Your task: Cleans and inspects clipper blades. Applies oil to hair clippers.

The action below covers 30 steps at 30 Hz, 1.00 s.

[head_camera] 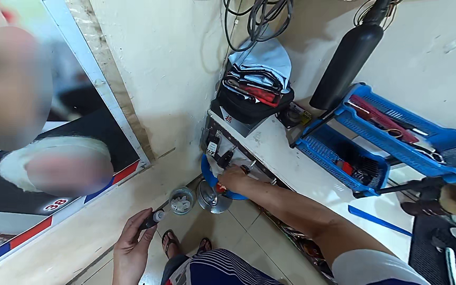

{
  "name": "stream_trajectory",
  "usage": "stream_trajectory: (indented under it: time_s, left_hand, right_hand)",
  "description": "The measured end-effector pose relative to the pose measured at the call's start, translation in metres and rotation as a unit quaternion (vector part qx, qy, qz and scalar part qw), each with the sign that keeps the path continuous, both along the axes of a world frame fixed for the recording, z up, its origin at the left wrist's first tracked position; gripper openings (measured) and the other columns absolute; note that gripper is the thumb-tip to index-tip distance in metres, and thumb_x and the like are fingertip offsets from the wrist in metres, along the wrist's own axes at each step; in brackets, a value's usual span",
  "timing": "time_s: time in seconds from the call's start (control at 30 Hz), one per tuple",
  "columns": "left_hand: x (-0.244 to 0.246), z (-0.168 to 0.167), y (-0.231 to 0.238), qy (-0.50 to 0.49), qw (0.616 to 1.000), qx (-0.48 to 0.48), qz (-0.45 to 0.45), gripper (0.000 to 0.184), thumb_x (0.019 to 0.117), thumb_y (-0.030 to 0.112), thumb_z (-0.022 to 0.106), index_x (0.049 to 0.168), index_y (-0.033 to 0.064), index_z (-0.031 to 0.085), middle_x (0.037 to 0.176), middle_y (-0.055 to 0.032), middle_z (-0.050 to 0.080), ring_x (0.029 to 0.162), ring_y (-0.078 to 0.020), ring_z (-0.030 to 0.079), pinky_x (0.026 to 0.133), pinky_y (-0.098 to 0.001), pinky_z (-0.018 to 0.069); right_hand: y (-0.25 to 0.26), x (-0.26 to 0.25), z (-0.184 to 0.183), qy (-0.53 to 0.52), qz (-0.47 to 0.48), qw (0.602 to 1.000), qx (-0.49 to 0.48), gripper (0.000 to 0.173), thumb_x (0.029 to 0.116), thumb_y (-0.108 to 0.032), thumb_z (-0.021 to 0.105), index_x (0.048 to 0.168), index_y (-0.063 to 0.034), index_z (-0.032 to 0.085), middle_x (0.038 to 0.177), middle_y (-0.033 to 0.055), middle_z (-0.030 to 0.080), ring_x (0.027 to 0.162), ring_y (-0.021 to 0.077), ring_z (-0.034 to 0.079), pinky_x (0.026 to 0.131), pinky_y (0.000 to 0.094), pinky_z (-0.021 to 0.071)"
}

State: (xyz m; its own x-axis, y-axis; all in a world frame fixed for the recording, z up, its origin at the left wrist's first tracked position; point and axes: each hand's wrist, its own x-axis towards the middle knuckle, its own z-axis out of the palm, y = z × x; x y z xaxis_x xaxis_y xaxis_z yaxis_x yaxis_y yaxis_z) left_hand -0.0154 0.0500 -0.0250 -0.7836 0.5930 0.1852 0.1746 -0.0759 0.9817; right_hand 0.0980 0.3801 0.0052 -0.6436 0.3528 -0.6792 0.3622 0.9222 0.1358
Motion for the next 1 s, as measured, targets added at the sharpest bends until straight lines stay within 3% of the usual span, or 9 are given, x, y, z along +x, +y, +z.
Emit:
stream_trajectory:
  time_s: [0.1,0.23,0.37,0.5,0.63,0.77,0.8,0.9,1.0]
  left_hand:
    - [0.011,0.003,0.004,0.007,1.0,-0.001,-0.006,0.036,0.091,0.007,0.072,0.126,0.0008,0.07,0.13,-0.0107,0.066,0.115,-0.0201,0.066,0.097,-0.0328,0.0585]
    - [0.019,0.012,0.008,0.02,1.0,-0.008,-0.013,0.036,0.0916,0.009,0.072,0.127,0.0023,0.07,0.13,-0.0106,0.066,0.114,-0.021,0.067,0.096,-0.0325,0.0591]
    - [0.023,0.019,0.013,0.029,0.999,-0.008,-0.024,0.035,0.0923,0.008,0.071,0.127,0.0029,0.07,0.13,-0.0104,0.066,0.115,-0.0219,0.066,0.097,-0.0326,0.0588]
    - [0.02,0.028,0.021,0.052,0.998,-0.007,-0.046,0.034,0.0922,0.008,0.072,0.126,0.0037,0.071,0.13,-0.0093,0.067,0.116,-0.0211,0.066,0.097,-0.0334,0.0589]
    - [-0.004,0.032,0.034,0.108,0.99,-0.025,-0.086,0.034,0.0928,0.004,0.07,0.127,0.0048,0.071,0.13,-0.0092,0.067,0.117,-0.021,0.066,0.1,-0.0367,0.0577]
    - [-0.042,0.021,0.054,0.162,0.976,-0.079,-0.122,0.034,0.0946,0.006,0.069,0.128,0.0071,0.07,0.131,-0.0082,0.067,0.121,-0.0183,0.064,0.104,-0.0365,0.0551]
    - [-0.051,0.016,0.06,0.177,0.971,-0.095,-0.13,0.034,0.0952,0.008,0.069,0.129,0.0081,0.07,0.131,-0.0079,0.067,0.122,-0.0174,0.063,0.105,-0.0362,0.0543]
    - [-0.071,0.0,0.072,0.231,0.951,-0.139,-0.149,0.033,0.0953,0.009,0.069,0.128,0.0115,0.072,0.13,-0.0077,0.068,0.123,-0.0176,0.062,0.107,-0.0378,0.0519]
    - [-0.08,-0.014,0.084,0.274,0.927,-0.175,-0.187,0.032,0.0961,0.01,0.067,0.127,0.0148,0.073,0.129,-0.0072,0.068,0.125,-0.0208,0.061,0.108,-0.041,0.0504]
  right_hand:
    - [0.02,0.004,0.024,0.085,0.024,0.994,-0.066,0.056,0.082,-0.004,0.076,0.135,-0.0076,0.058,0.12,0.0238,0.066,0.116,0.0458,0.061,0.098,0.0679,0.0457]
    - [0.044,0.017,0.049,0.193,-0.006,0.972,-0.134,0.044,0.0847,-0.012,0.077,0.126,-0.0097,0.061,0.11,0.0166,0.069,0.105,0.0371,0.066,0.087,0.0629,0.0519]
    - [0.064,0.029,0.058,0.28,-0.034,0.939,-0.195,0.048,0.0848,-0.009,0.079,0.13,-0.0089,0.062,0.109,0.0156,0.071,0.102,0.0323,0.068,0.091,0.0581,0.0535]
    - [0.075,0.042,0.074,0.341,-0.077,0.919,-0.185,0.047,0.0835,-0.009,0.081,0.127,-0.0104,0.063,0.102,0.0134,0.072,0.094,0.0292,0.07,0.085,0.0552,0.0564]
    - [0.034,0.052,0.086,0.332,-0.125,0.915,-0.194,0.047,0.0852,-0.031,0.081,0.123,-0.0112,0.061,0.096,0.0101,0.07,0.088,0.026,0.069,0.08,0.0532,0.0565]
    - [-0.036,0.062,0.042,0.32,-0.265,0.844,-0.34,0.055,0.0902,-0.034,0.073,0.134,-0.0081,0.053,0.099,0.0133,0.069,0.079,0.0246,0.07,0.075,0.0484,0.0605]
    - [-0.053,0.063,0.029,0.323,-0.303,0.83,-0.34,0.057,0.0897,-0.036,0.073,0.136,-0.009,0.053,0.101,0.0133,0.069,0.081,0.0249,0.071,0.076,0.0486,0.0606]
    - [-0.098,0.061,-0.003,0.32,-0.38,0.806,-0.323,0.069,0.0863,-0.036,0.073,0.145,-0.0108,0.047,0.119,0.0147,0.067,0.108,0.0275,0.067,0.094,0.0529,0.0544]
    - [-0.134,0.057,-0.015,0.304,-0.415,0.806,-0.293,0.079,0.086,-0.035,0.072,0.154,-0.0143,0.038,0.124,0.0144,0.066,0.112,0.029,0.067,0.096,0.0541,0.0535]
